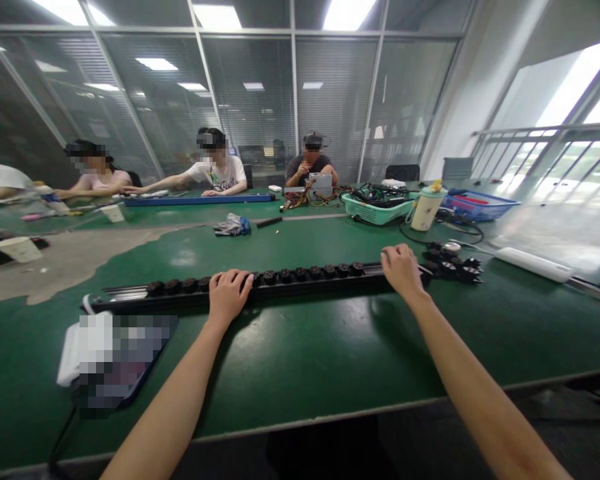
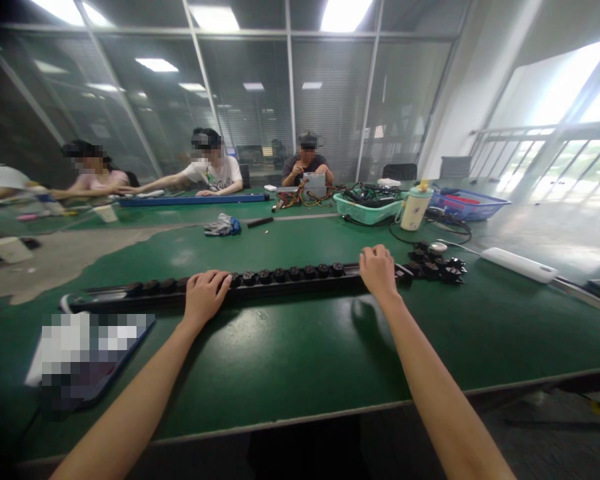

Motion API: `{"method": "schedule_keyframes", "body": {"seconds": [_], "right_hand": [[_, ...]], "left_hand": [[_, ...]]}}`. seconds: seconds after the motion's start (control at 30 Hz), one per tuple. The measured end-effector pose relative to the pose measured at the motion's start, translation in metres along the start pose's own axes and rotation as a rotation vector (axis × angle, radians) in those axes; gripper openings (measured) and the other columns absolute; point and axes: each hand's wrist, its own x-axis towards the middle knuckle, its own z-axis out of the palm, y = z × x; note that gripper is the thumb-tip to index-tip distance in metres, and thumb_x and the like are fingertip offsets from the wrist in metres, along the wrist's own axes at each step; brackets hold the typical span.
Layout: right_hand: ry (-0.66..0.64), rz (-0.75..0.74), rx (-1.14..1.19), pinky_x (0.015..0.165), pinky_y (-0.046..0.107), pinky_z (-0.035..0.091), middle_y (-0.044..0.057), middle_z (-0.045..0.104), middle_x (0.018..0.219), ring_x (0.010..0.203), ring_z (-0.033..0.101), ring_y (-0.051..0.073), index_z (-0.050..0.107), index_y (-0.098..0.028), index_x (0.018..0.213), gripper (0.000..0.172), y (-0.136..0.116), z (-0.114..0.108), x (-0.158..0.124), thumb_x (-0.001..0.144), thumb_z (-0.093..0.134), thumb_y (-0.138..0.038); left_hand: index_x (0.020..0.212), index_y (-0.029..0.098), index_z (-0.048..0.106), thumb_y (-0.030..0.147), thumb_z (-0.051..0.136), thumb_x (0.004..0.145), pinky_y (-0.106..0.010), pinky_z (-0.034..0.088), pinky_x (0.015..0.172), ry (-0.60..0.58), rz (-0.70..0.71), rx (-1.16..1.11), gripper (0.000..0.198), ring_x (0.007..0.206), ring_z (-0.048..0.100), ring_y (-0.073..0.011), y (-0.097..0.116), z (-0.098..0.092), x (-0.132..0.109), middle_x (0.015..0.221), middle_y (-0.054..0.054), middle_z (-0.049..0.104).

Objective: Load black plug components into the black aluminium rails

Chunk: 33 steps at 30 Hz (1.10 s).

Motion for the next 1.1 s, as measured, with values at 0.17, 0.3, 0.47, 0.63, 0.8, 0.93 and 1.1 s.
{"method": "schedule_keyframes", "body": {"seconds": [0.17,0.3,0.47,0.63,0.8,0.93,1.1], "right_hand": [[-0.336,-0.165,-0.050,0.079,0.031,0.045,0.013,0.062,0.108,0.095,0.061,0.023,0.066,-0.018,0.116,0.040,-0.056,-0.002,0.002,0.104,0.042,-0.047],[-0.346,-0.132,0.028,0.071,0.028,0.043,0.010,0.066,0.103,0.086,0.062,0.020,0.067,-0.020,0.108,0.030,-0.055,0.008,0.004,0.103,0.046,-0.041],[-0.176,-0.095,0.231,0.070,0.027,0.043,0.007,0.065,0.099,0.084,0.061,0.019,0.071,-0.022,0.102,0.026,-0.041,0.026,-0.001,0.099,0.051,-0.039],[-0.189,-0.091,0.225,0.070,0.028,0.042,0.007,0.068,0.098,0.085,0.062,0.020,0.074,-0.023,0.107,0.029,-0.039,0.030,-0.004,0.099,0.052,-0.040],[-0.187,-0.092,0.153,0.069,0.027,0.039,0.008,0.072,0.104,0.089,0.065,0.020,0.075,-0.023,0.111,0.033,-0.042,0.025,-0.006,0.102,0.048,-0.039],[-0.180,-0.090,0.066,0.065,0.027,0.035,0.008,0.076,0.103,0.087,0.066,0.020,0.076,-0.024,0.110,0.035,-0.047,0.022,-0.009,0.103,0.045,-0.038],[-0.190,-0.080,-0.003,0.062,0.028,0.030,0.008,0.078,0.099,0.081,0.067,0.020,0.077,-0.026,0.106,0.037,-0.051,0.019,-0.009,0.105,0.042,-0.038]], "left_hand": [[0.113,0.024,0.072,0.045,0.036,0.105,-0.048,0.035,0.105,0.001,0.003,0.007,0.043,0.110,0.063,-0.0279,0.000,-0.001,-0.001,0.116,-0.011,0.073],[0.114,0.024,0.072,0.046,0.035,0.105,-0.048,0.035,0.105,-0.002,0.009,0.012,0.044,0.110,0.063,-0.0280,0.001,-0.002,0.000,0.116,-0.011,0.073],[0.113,0.026,0.071,0.046,0.036,0.104,-0.047,0.036,0.104,0.000,0.003,0.011,0.041,0.110,0.062,-0.0274,0.002,-0.002,0.002,0.116,-0.010,0.073],[0.114,0.026,0.072,0.046,0.036,0.104,-0.047,0.035,0.105,-0.031,-0.016,0.009,0.042,0.111,0.062,-0.0277,0.005,0.001,0.003,0.117,-0.010,0.072],[0.113,0.024,0.072,0.048,0.034,0.104,-0.048,0.035,0.106,-0.042,-0.027,0.013,0.045,0.110,0.061,-0.0282,0.006,0.004,0.004,0.118,-0.010,0.072],[0.114,0.024,0.072,0.048,0.034,0.105,-0.047,0.035,0.104,-0.050,-0.019,0.019,0.047,0.109,0.061,-0.0285,0.005,0.007,0.005,0.119,-0.010,0.072],[0.114,0.025,0.071,0.049,0.033,0.105,-0.047,0.035,0.104,-0.059,-0.012,0.025,0.046,0.110,0.061,-0.0282,0.004,0.008,0.006,0.118,-0.009,0.072]]}}
